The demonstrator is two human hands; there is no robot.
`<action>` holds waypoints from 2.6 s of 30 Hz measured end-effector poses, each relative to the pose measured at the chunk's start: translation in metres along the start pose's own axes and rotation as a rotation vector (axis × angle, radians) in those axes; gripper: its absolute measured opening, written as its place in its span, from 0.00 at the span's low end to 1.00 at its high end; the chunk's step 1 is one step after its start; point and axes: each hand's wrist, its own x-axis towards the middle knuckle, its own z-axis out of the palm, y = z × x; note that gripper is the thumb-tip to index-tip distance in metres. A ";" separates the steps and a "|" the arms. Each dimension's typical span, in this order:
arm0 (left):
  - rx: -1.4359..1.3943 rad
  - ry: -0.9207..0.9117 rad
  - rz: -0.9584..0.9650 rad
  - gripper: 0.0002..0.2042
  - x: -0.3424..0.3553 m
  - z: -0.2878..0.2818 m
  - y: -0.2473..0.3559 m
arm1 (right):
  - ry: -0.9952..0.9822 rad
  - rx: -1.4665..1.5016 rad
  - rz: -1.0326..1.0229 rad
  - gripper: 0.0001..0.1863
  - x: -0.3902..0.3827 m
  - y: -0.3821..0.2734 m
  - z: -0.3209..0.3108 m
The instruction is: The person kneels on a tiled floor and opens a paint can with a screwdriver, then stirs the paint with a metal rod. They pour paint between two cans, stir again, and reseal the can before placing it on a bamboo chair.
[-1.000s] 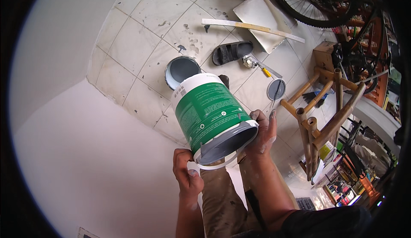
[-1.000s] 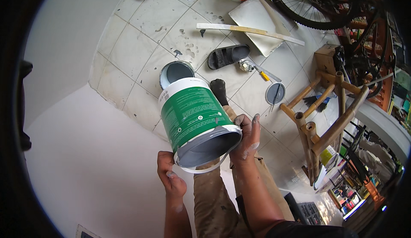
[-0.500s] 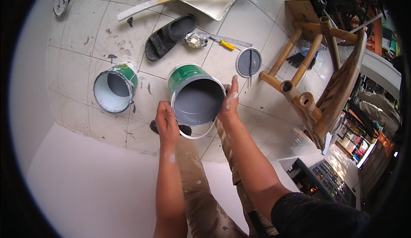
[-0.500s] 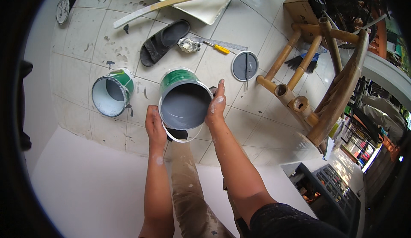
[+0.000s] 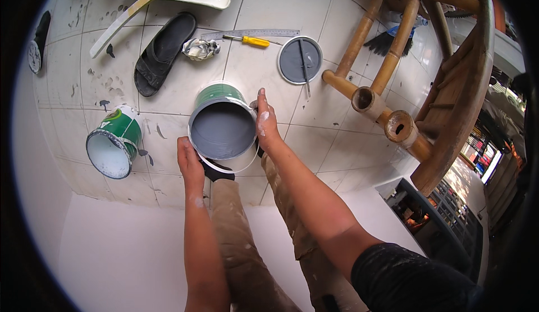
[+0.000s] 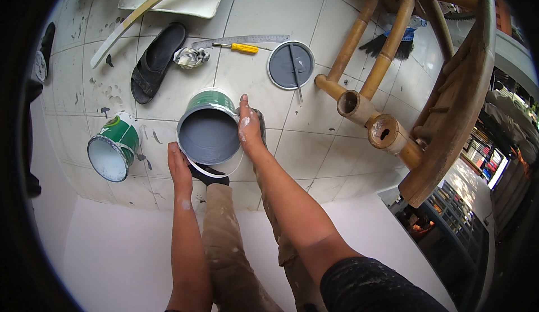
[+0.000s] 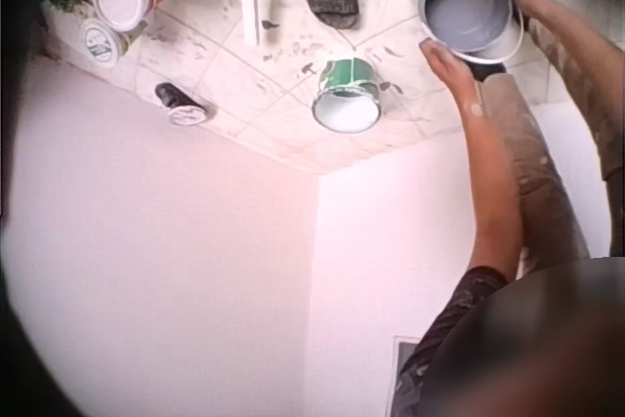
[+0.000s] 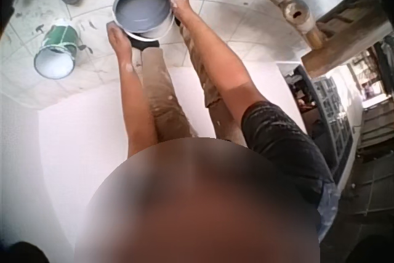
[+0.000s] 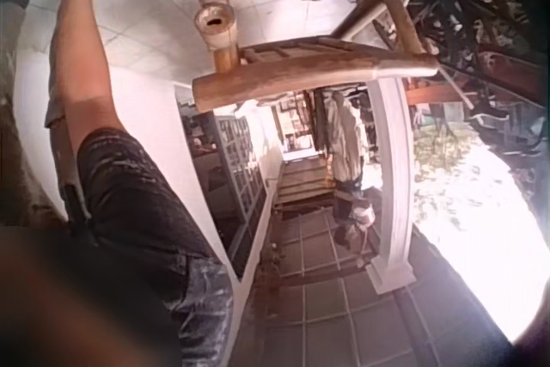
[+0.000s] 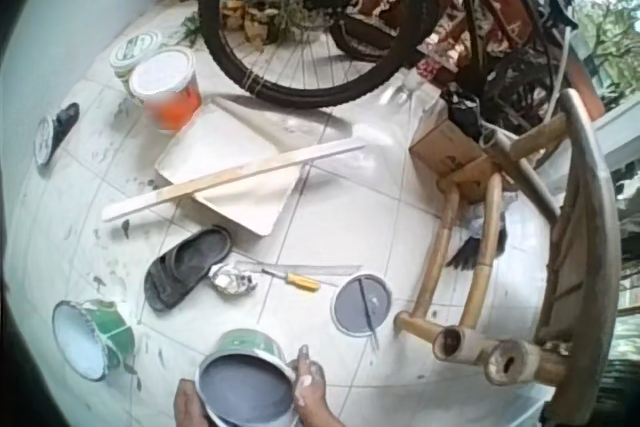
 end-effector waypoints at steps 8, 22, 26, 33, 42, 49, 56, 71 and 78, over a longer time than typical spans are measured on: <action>-0.046 0.140 -0.335 0.34 -0.032 -0.011 0.037 | 0.404 -0.435 -0.287 0.22 0.052 0.003 -0.083; 0.036 -0.017 -0.109 0.21 -0.161 0.112 0.096 | 0.408 -0.864 -0.063 0.14 0.138 0.028 -0.161; 0.073 -0.093 -0.017 0.20 -0.148 0.129 0.103 | 0.403 -0.843 -0.109 0.12 0.133 0.036 -0.160; 0.418 -0.277 0.374 0.23 -0.042 0.192 0.134 | 0.494 -0.640 -0.330 0.05 0.103 0.070 -0.170; 0.950 -0.563 0.715 0.21 0.171 0.325 0.142 | 0.447 -0.415 -0.372 0.04 0.062 0.135 -0.181; 1.464 -0.762 0.926 0.20 0.196 0.407 0.114 | 0.432 -0.367 -0.410 0.03 0.031 0.167 -0.190; 1.584 -0.607 1.045 0.15 0.194 0.421 0.089 | 0.430 -0.160 -0.253 0.04 0.010 0.176 -0.180; 1.453 -0.688 0.886 0.12 0.201 0.382 0.106 | 0.361 -0.177 -0.285 0.05 0.001 0.149 -0.175; 1.160 -0.602 0.800 0.10 0.206 0.315 0.152 | 0.260 -0.300 -0.275 0.07 -0.041 0.095 -0.178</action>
